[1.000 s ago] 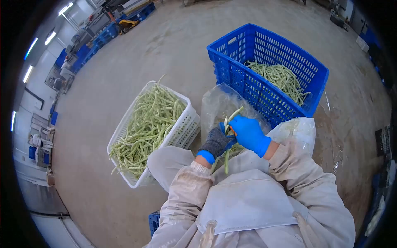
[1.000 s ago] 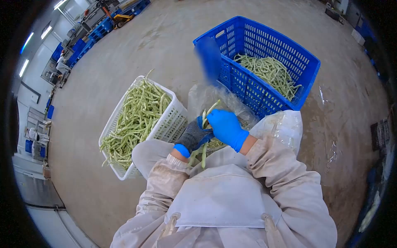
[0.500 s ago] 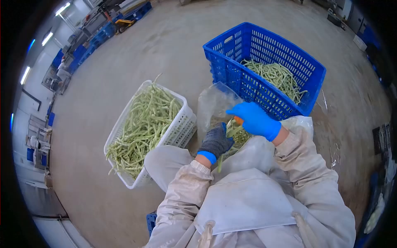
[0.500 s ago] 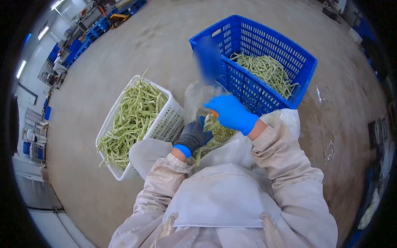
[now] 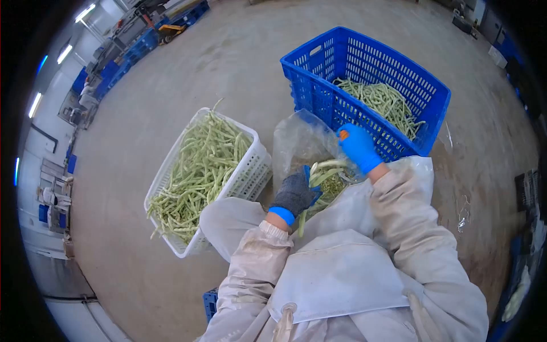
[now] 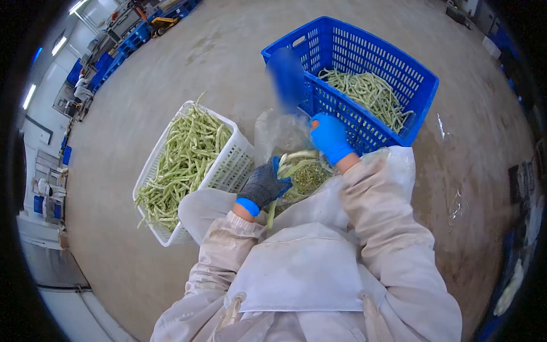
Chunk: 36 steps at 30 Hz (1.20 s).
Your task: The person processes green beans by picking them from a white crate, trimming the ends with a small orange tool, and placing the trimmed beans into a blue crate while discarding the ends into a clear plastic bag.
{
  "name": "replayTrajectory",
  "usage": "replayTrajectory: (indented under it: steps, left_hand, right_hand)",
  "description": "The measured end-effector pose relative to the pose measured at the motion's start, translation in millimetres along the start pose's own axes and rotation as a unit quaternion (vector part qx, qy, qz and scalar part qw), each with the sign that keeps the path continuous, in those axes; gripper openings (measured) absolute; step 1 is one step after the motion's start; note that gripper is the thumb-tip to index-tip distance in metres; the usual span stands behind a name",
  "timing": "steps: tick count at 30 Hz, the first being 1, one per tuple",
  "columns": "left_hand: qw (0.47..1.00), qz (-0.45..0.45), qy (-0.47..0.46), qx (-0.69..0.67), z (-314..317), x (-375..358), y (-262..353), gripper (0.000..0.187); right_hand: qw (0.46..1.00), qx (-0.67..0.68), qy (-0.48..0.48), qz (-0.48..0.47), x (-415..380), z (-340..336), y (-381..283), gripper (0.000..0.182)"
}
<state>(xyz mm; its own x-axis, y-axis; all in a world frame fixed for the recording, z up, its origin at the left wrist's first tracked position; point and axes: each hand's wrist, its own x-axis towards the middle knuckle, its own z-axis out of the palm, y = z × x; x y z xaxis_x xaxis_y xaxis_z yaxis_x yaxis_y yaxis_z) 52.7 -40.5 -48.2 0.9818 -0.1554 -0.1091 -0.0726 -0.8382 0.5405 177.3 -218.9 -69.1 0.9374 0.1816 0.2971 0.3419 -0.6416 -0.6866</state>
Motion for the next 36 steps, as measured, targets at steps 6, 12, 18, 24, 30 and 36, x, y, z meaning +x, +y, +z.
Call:
replayTrajectory:
  steps: [6,12,18,24,30,36]
  left_hand:
    - [0.958,0.018,0.086,-0.275,-2,-17,-14,0.043]
    - [0.803,0.03,0.05,-0.592,-7,-18,-16,0.038]
    - [0.632,0.056,0.033,-0.772,-3,-20,-12,0.045]
    - [0.599,0.078,-0.017,-0.797,-6,-27,-10,0.06]
    - [0.616,0.081,-0.072,-0.781,-12,-39,3,0.062]
    - [0.645,0.057,-0.115,-0.754,-14,-44,1,0.056]
  right_hand:
    - [0.991,0.118,-0.029,-0.061,2,-32,32,0.035]
    - [0.962,0.237,-0.132,0.043,-28,-56,-11,0.038]
    - [0.932,0.315,-0.173,0.044,-45,-61,-28,0.033]
    - [0.92,0.339,-0.194,-0.026,-42,-65,-74,0.031]
    - [0.908,0.198,-0.241,-0.281,-29,-65,-112,0.032]
    - [0.875,0.046,-0.332,-0.348,-28,-59,-108,0.033]
